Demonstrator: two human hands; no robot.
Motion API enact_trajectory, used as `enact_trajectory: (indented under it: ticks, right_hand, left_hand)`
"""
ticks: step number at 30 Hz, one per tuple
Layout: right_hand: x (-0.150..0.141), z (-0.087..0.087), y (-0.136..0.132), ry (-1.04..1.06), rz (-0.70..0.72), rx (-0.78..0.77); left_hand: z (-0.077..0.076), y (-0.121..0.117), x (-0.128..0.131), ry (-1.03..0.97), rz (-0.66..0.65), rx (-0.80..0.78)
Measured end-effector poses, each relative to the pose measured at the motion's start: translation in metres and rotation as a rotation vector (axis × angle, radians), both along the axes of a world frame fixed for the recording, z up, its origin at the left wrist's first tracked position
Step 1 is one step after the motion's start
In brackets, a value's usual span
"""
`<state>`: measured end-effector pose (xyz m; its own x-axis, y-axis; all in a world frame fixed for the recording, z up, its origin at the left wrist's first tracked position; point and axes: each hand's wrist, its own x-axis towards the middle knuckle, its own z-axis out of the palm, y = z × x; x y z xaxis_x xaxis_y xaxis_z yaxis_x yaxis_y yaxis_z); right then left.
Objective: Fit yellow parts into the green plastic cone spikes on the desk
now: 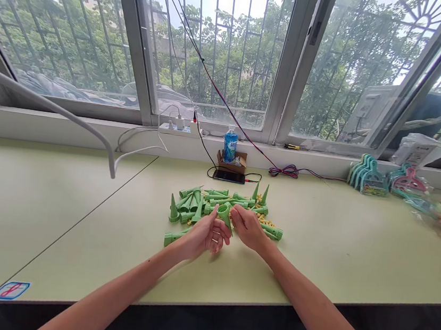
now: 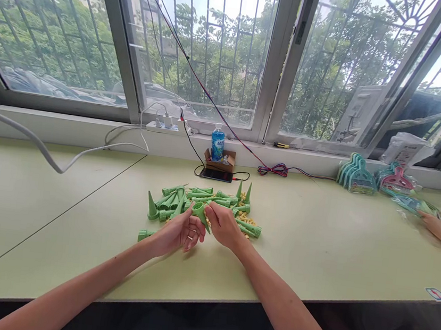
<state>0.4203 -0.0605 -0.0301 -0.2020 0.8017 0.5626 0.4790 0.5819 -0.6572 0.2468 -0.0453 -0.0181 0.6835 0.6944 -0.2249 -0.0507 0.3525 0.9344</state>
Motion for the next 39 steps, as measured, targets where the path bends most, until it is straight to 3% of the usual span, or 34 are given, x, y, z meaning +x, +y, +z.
enact_trajectory:
  ticks: [8, 28, 31, 39]
  right_hand:
    - [-0.0011, -0.0019, 0.0015, 0.006, -0.017, 0.012]
    - [0.0004, -0.0007, 0.0005, 0.053, 0.018, -0.002]
    - [0.001, -0.0002, 0.0004, 0.044, 0.005, 0.013]
    - [0.0023, 0.0011, 0.0002, 0.017, -0.009, 0.016]
  left_hand:
    - [0.0001, 0.0011, -0.0016, 0.007, -0.086, -0.053]
    - [0.001, 0.0044, -0.0049, -0.088, -0.137, -0.137]
    - [0.0001, 0.0031, -0.0041, -0.087, -0.104, -0.056]
    - [-0.0025, -0.0001, -0.0049, -0.017, 0.017, 0.441]
